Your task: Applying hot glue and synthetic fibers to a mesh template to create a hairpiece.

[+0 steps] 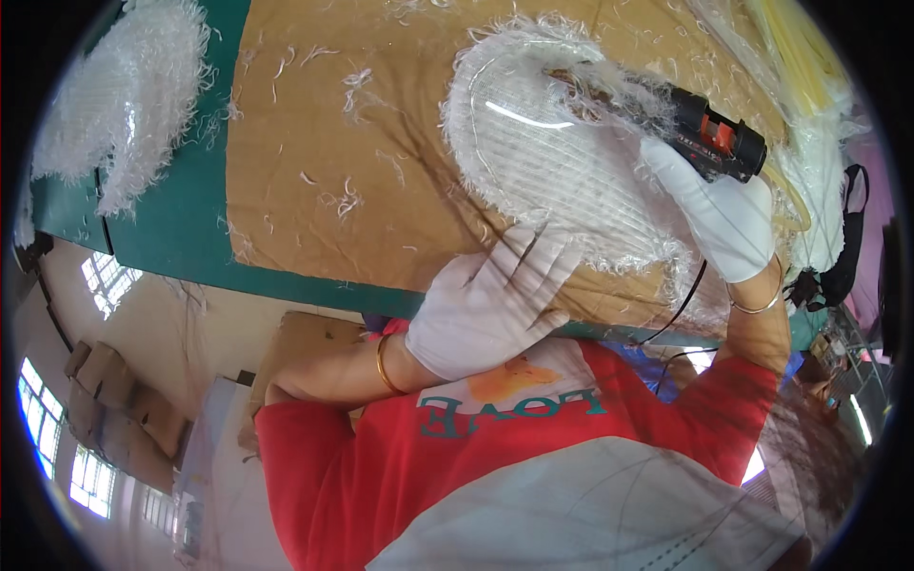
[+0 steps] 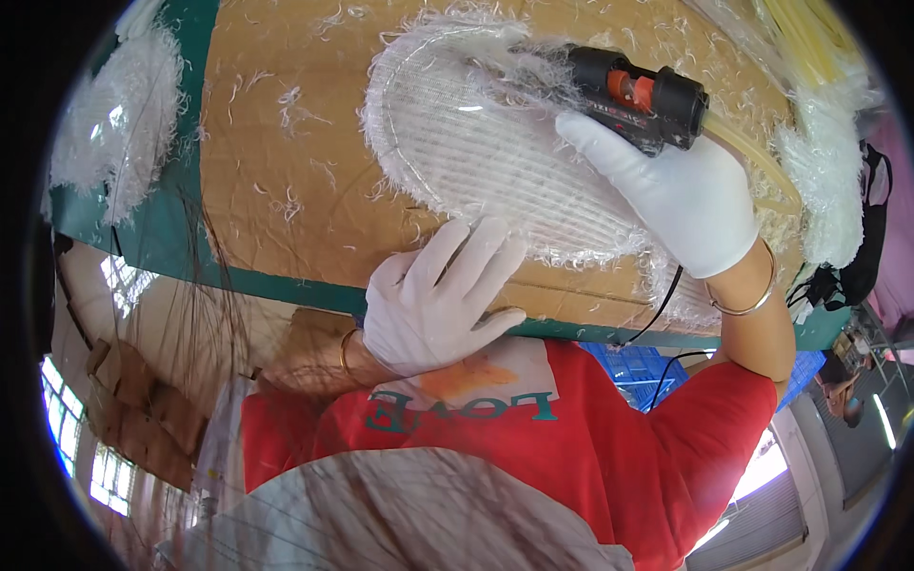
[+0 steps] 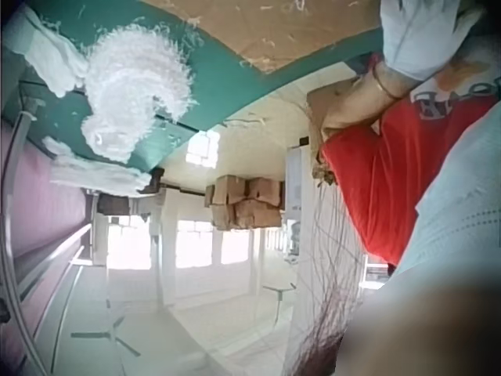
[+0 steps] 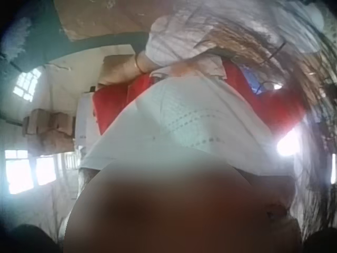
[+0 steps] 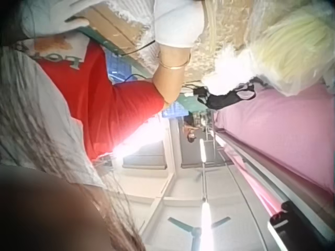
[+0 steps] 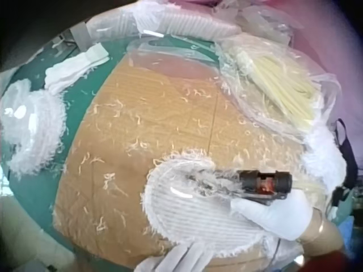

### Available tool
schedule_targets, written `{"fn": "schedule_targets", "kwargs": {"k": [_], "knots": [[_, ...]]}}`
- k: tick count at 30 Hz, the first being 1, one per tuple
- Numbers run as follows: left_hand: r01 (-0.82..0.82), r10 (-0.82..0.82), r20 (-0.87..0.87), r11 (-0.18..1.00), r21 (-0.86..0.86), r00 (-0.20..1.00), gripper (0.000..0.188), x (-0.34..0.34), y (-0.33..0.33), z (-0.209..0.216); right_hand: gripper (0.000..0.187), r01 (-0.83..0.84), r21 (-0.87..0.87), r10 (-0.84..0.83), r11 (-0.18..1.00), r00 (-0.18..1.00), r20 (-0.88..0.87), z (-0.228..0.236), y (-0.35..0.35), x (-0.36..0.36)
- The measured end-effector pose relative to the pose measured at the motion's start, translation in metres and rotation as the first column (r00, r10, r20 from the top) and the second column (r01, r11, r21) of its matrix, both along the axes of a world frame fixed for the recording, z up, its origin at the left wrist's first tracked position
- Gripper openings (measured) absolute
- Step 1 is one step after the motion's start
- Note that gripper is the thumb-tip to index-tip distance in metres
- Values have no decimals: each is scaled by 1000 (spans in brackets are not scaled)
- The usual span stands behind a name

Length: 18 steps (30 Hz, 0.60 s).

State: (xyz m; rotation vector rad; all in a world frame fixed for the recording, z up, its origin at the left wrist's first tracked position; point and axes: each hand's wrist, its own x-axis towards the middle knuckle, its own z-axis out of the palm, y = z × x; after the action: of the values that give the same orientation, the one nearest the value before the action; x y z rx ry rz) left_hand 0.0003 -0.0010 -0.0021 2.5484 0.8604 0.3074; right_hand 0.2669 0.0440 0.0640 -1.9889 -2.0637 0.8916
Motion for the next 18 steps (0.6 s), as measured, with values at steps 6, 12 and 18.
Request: {"fn": "schedule_targets", "kwargs": {"k": [6,12,18], "knots": [[16,-16,-39,1000,-8,999,68,0,-1,2,40,128,-46,-129,991,991,-38,-4,-10,1],[16,-15,-42,1000,12,999,66,0,-2,2,35,-121,146,101,982,986,133,-11,-9,10],[6,-6,36,1000,0,999,64,0,-1,-1,44,-284,62,260,957,930,260,-8,-19,18]]}}
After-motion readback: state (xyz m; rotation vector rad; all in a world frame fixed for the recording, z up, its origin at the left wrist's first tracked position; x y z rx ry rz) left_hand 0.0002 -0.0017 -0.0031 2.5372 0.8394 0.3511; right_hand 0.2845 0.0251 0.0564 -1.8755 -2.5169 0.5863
